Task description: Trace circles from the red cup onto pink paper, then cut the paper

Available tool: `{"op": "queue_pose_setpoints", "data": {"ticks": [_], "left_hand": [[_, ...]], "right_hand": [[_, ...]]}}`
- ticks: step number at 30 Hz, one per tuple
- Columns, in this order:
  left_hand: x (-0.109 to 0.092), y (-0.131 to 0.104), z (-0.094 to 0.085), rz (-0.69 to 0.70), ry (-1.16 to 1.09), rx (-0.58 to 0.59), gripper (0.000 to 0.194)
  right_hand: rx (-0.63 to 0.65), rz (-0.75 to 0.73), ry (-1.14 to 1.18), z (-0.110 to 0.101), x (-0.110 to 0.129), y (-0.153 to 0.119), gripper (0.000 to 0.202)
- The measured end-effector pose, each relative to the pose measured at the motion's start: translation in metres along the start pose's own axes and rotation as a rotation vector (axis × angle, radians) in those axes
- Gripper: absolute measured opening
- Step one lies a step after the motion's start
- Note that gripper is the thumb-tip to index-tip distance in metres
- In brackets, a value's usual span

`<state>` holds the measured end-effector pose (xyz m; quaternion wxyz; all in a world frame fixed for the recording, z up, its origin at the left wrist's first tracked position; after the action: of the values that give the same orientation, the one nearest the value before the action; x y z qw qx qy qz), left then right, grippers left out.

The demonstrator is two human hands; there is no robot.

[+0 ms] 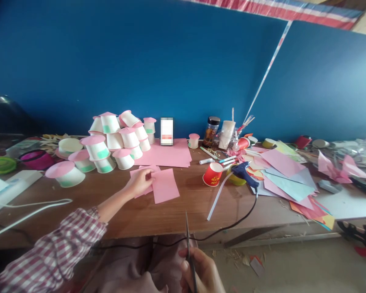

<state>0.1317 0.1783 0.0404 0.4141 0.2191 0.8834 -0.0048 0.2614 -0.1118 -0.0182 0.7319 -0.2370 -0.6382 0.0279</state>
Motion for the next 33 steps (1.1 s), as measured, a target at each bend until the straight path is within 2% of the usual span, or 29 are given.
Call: {"op": "queue_pose_setpoints", "data": {"ticks": [4, 7, 10, 13, 18, 20, 23, 25, 29, 33], "left_hand": [[0.026, 0.005, -0.035, -0.126, -0.226, -0.093, 0.026], [0.036, 0.009, -0.049, -0.201, -0.424, -0.146, 0.028], [0.038, 0.012, -0.048, -0.266, -0.606, -0.165, 0.029], [0.034, 0.015, -0.039, -0.322, -0.741, -0.16, 0.031], [0.03, 0.024, -0.027, -0.383, -0.888, -0.151, 0.034], [0.031, 0.029, -0.026, -0.392, -0.93, -0.153, 0.034], [0.035, 0.037, -0.027, -0.392, -0.977, -0.161, 0.034], [0.038, 0.04, -0.029, -0.388, -1.004, -0.163, 0.034], [0.039, 0.042, -0.027, -0.371, -1.054, -0.15, 0.032], [0.029, 0.035, -0.018, -0.34, -1.122, -0.096, 0.027]], "right_hand": [[0.046, -0.035, -0.039, 0.006, 0.013, 0.005, 0.062], [0.088, -0.081, -0.073, 0.014, 0.032, 0.012, 0.058], [0.053, -0.172, -0.066, 0.02, 0.061, 0.026, 0.053], [0.027, -0.282, -0.053, 0.031, 0.095, 0.051, 0.048], [-0.158, -0.475, 0.001, 0.031, 0.15, 0.113, 0.055], [-0.194, -0.519, 0.024, 0.033, 0.164, 0.139, 0.055], [-0.208, -0.52, 0.055, 0.038, 0.175, 0.173, 0.05], [-0.169, -0.498, 0.073, 0.046, 0.177, 0.189, 0.047], [-0.075, -0.462, 0.121, 0.063, 0.175, 0.205, 0.041], [-0.079, -0.415, 0.204, 0.069, 0.16, 0.215, 0.041]]}}
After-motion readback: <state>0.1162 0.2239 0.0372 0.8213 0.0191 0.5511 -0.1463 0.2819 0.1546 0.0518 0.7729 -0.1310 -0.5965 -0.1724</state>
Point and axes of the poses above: each hand's wrist, its own y-axis towards the middle knuckle, its own z-axis out of the palm, x = y × z, the point moved 10 cm from there along y, towards the middle knuckle, and after that the axes turned 4 degrees about -x, right-handed, at the moved point
